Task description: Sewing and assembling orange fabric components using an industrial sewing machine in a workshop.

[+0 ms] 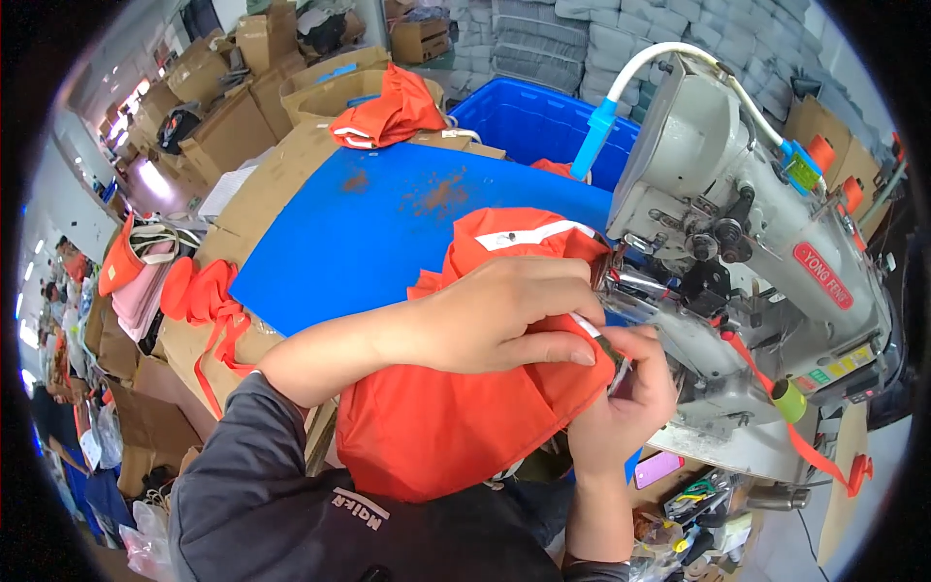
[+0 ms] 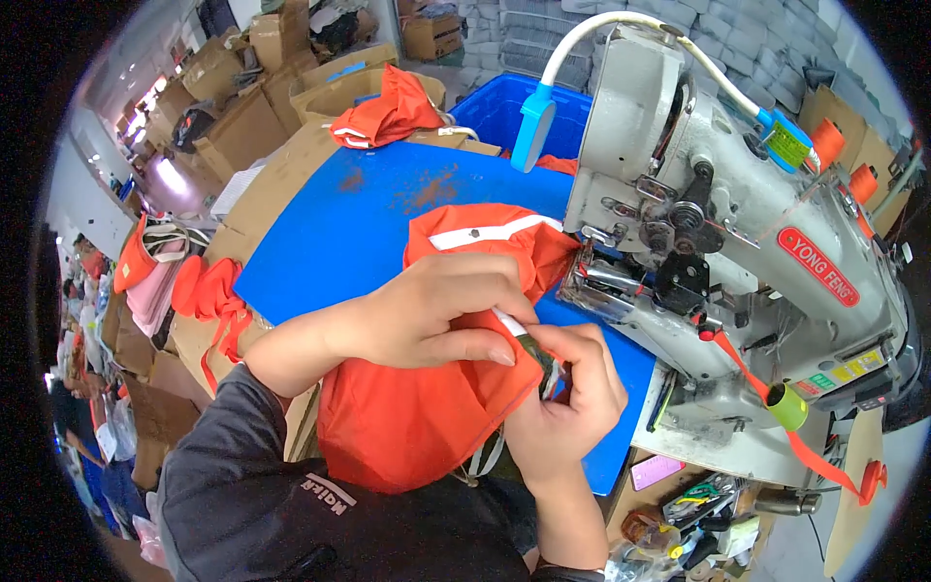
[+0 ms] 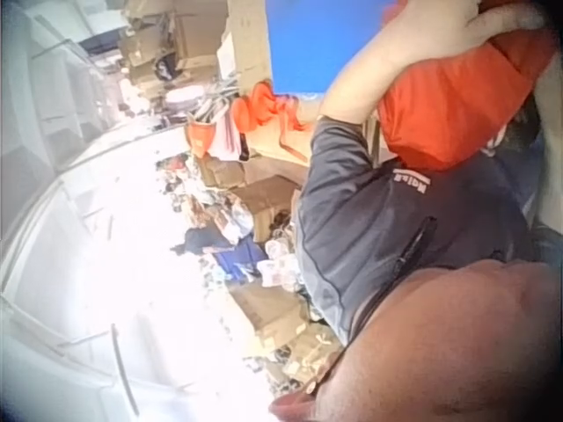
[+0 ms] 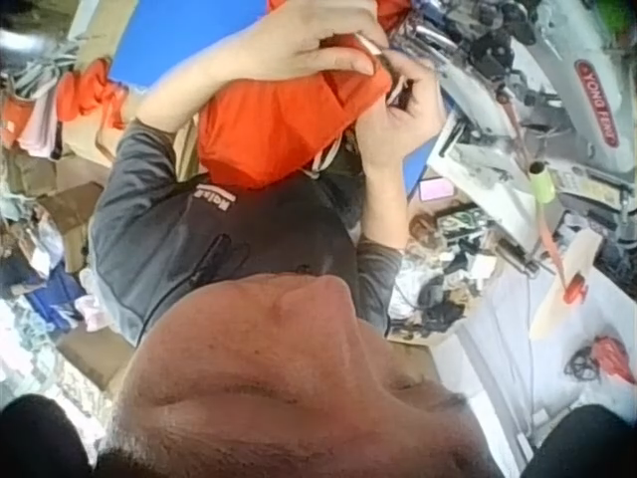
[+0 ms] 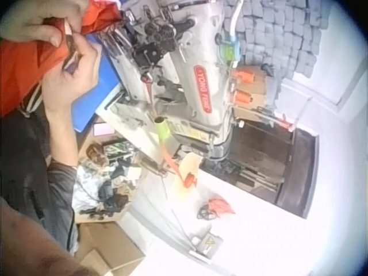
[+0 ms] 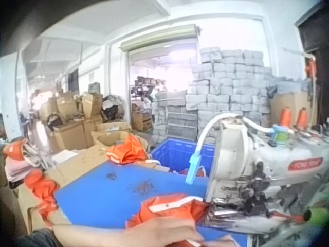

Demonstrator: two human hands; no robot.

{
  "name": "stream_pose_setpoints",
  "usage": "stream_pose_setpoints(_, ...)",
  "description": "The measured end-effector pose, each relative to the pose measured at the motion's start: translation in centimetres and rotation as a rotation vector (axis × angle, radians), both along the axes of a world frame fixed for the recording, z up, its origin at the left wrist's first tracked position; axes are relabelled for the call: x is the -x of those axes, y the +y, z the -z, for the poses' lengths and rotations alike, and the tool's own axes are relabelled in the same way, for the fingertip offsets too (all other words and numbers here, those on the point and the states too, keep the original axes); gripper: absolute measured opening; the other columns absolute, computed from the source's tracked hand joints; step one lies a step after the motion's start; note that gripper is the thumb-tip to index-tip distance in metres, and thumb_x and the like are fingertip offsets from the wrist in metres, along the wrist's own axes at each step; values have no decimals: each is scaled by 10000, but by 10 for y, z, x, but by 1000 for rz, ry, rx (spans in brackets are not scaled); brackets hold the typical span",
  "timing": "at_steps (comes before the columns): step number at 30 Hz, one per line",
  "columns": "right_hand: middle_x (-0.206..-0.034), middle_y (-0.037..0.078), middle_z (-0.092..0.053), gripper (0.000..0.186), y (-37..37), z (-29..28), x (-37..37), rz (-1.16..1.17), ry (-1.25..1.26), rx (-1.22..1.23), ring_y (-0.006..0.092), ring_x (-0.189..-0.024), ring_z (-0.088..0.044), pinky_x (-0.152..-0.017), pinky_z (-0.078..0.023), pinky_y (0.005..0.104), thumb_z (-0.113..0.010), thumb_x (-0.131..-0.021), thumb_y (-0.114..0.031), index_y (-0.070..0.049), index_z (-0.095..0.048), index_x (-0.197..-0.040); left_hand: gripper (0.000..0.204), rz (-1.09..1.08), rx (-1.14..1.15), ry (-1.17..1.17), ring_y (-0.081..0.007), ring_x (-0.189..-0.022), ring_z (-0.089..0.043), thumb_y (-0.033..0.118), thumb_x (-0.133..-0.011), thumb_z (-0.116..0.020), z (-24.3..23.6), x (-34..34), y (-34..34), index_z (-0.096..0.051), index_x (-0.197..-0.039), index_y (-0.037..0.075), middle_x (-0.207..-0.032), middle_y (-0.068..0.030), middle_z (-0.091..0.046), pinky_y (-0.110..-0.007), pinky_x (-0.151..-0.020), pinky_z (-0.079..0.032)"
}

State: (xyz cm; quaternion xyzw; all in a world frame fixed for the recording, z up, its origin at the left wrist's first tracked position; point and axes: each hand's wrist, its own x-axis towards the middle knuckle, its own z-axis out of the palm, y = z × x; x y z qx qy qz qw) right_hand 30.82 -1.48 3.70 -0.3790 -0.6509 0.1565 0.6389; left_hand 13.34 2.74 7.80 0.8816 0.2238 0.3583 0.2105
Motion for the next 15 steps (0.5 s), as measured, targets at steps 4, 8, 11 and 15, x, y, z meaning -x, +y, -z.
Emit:
stream_pose_setpoints(4, -760, 108, -623, 188, -10, -6, -1, 0, 31, 41, 138, -627, -570, -524, -410, 239, -656, -776, 79, 31, -681, -956, 319, 34, 89, -47, -258, -845, -595, 145, -834, -726, -8, 0, 0, -636, -1119, 37, -929, -96, -591, -351, -744, -475)
stream_pose_setpoints(8, -773, 114, -641, 208, -11, -1, 0, 29, 21, 36, 130, -619, -574, -529, -427, 218, -614, -773, 131, 43, -695, -943, 310, 70, 78, -18, -258, -843, -595, 141, -845, -717, -18, -2, 1, -651, -1129, 35, -923, -94, -596, -353, -743, -477)
stream_pose_setpoints(11, -775, 105, -646, 225, -10, 7, -3, 25, 47, -7, 119, -613, -569, -542, -435, 206, -621, -793, 132, 51, -644, -1002, 280, 159, 230, 54, -259, -840, -593, 140, -849, -714, -25, -5, 2, -662, -1102, 31, -903, -92, -593, -349, -746, -476)
stream_pose_setpoints(15, -818, 85, -640, 254, -17, 11, 5, -37, 373, 152, 105, -639, -577, -550, -438, 193, -636, -831, 108, 39, -559, -1063, 239, 77, 147, 39, -262, -818, -587, 138, -846, -718, -11, -6, -3, -658, -1055, 39, -875, -85, -584, -362, -710, -466)
